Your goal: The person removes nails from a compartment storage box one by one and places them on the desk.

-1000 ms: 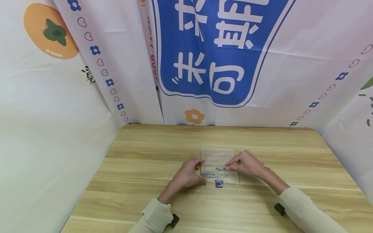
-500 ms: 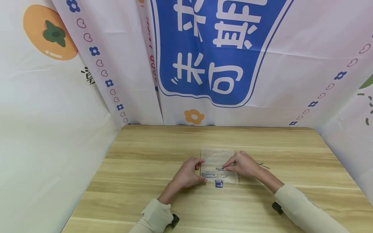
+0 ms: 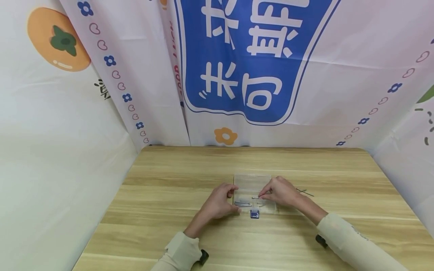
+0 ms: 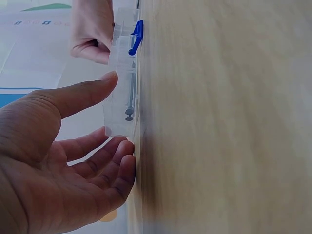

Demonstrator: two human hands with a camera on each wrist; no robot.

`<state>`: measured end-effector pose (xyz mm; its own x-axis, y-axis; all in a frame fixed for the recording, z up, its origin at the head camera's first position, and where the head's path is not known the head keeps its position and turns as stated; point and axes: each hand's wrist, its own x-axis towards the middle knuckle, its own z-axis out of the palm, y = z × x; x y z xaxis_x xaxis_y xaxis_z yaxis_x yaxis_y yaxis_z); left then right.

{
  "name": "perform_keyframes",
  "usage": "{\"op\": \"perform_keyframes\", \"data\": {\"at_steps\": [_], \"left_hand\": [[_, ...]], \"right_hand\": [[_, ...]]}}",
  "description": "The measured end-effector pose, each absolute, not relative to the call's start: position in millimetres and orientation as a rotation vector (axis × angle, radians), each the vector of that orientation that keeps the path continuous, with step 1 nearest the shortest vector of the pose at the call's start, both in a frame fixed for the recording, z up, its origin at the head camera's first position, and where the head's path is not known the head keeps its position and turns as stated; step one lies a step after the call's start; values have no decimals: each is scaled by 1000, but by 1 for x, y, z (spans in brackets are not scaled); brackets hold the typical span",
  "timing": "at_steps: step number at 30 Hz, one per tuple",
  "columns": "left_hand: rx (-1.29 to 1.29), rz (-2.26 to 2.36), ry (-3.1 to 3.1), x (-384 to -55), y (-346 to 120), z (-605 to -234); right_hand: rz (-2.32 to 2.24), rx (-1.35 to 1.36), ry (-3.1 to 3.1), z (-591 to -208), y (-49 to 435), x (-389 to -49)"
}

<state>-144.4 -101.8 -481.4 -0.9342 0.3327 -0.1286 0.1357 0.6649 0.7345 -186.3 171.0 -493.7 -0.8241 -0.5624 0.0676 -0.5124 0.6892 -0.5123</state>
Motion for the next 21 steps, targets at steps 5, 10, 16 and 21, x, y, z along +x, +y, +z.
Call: {"op": "perform_keyframes", "data": {"at_steps": [5,10,16,21], "left_hand": [[385,1121,2636,-144,-102,-481],[380,1118,2641,-144,-102,-481],[386,1109,2649,-144,-102,-481],[389,1116,2645,-144,-101,-480]], "right_hand": [[-738,-960,2814,-494,171,-187],[-695,-1016,2816,-493,171,-187],[-721,-996,2802,-492,170,-185],[-734,-970,2802,-493,170,-185]]}}
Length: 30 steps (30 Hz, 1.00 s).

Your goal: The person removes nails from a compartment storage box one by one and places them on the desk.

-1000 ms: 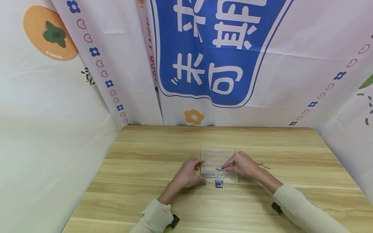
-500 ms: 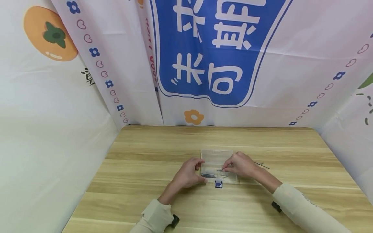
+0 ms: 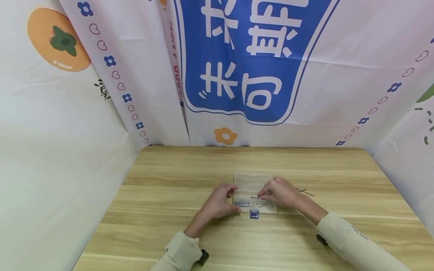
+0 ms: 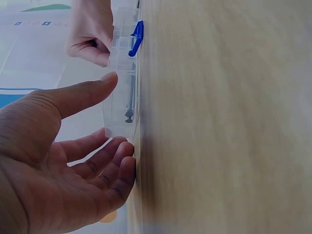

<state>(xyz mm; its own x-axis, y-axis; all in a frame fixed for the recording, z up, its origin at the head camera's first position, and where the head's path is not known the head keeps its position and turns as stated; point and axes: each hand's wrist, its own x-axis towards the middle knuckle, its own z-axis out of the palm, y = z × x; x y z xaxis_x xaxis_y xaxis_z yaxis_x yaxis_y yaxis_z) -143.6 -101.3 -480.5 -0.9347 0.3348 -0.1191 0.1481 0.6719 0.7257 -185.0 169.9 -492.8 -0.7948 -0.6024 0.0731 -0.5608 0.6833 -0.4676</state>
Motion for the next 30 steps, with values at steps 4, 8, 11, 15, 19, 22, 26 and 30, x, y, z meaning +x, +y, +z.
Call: {"op": "perform_keyframes", "data": {"at_steps": [4,8,11,15,19,22,26,30], "left_hand": [[396,1118,2644,-144,-102,-480],[390,1125,2640,-144,-102,-480],[385,1130,2638,-144,-102,-480],[377,1130,2635,-143,-102,-481],[368,1136,2629,-142,-102,-483],[371,1133,2632,-143,-102,-483],[378,1130,2634,-143,-102,-483],[384,1134,2633,-143,-103,-482]], "right_hand": [[-732,-971,2801,-492,168,-187],[-712,-963,2802,-490,167,-187],[-704,-961,2795,-488,166,-187],[-698,-981,2772,-487,165,-187],[-684,-995,2770,-488,166,-186],[-672,-999,2777,-489,166,-186],[-661,-1012,2776,-488,166,-187],[-647,-1037,2770,-486,166,-187]]}}
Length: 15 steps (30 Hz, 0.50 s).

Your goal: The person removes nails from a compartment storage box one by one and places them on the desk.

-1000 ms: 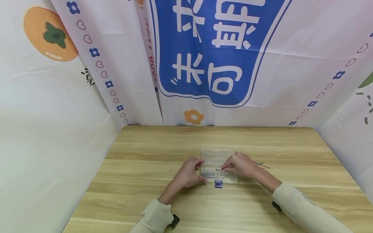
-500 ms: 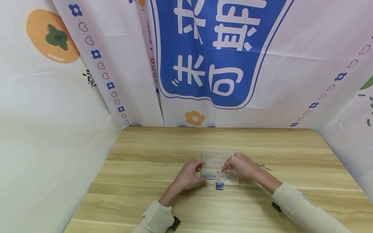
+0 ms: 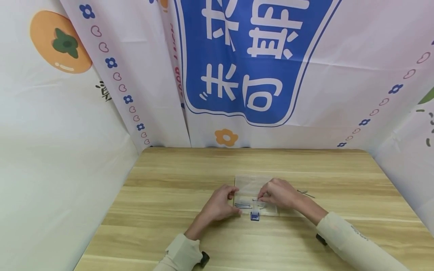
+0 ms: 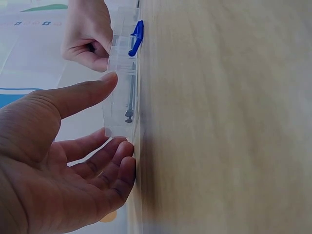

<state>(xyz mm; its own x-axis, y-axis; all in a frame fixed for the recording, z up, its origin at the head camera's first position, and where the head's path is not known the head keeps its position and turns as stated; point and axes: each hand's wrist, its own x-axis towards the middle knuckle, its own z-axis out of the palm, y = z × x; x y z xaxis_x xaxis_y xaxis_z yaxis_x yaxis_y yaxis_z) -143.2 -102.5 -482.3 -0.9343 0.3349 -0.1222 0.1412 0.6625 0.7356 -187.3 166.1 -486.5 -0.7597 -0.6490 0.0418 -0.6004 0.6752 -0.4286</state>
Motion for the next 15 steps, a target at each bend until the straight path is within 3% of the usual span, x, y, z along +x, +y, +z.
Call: {"op": "perform_keyframes", "data": {"at_steps": [15], "left_hand": [[386,1138,2628,-143,-103,-482]], "right_hand": [[-629,-1120,2749,-488,167,-189]]}}
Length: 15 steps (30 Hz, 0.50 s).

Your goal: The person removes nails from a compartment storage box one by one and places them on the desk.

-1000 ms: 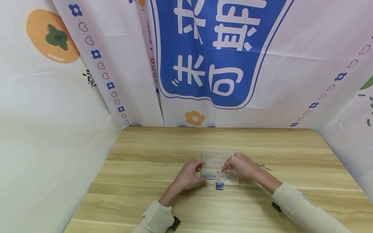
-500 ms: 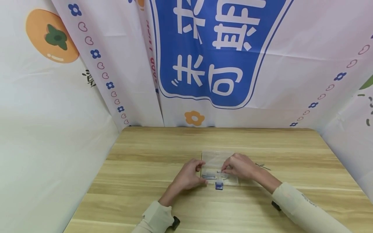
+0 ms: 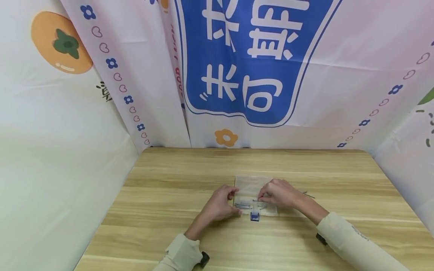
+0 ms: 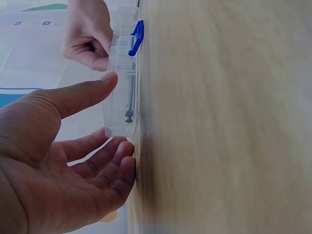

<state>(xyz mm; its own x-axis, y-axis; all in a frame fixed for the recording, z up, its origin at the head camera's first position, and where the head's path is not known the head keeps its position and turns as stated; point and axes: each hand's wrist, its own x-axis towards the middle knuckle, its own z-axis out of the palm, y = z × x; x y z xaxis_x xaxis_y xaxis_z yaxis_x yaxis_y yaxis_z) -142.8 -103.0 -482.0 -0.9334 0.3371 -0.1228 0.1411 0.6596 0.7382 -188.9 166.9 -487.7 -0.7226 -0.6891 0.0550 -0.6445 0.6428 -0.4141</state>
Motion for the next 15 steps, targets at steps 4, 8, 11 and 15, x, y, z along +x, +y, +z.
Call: {"op": "perform_keyframes", "data": {"at_steps": [4,8,11,15], "left_hand": [[387,1140,2625,-142,-102,-483],[387,1138,2626,-143,-102,-483],[385,1135,2628,-143,-102,-483],[379,1129,2632,-143,-102,-483]], "right_hand": [[-637,-1105,2733,-487,169,-188],[-623,-1122,2738,-487,169,-187],[-583,-1171,2755,-486,168,-187],[-539,-1216,2767,-484,166,-188]]}}
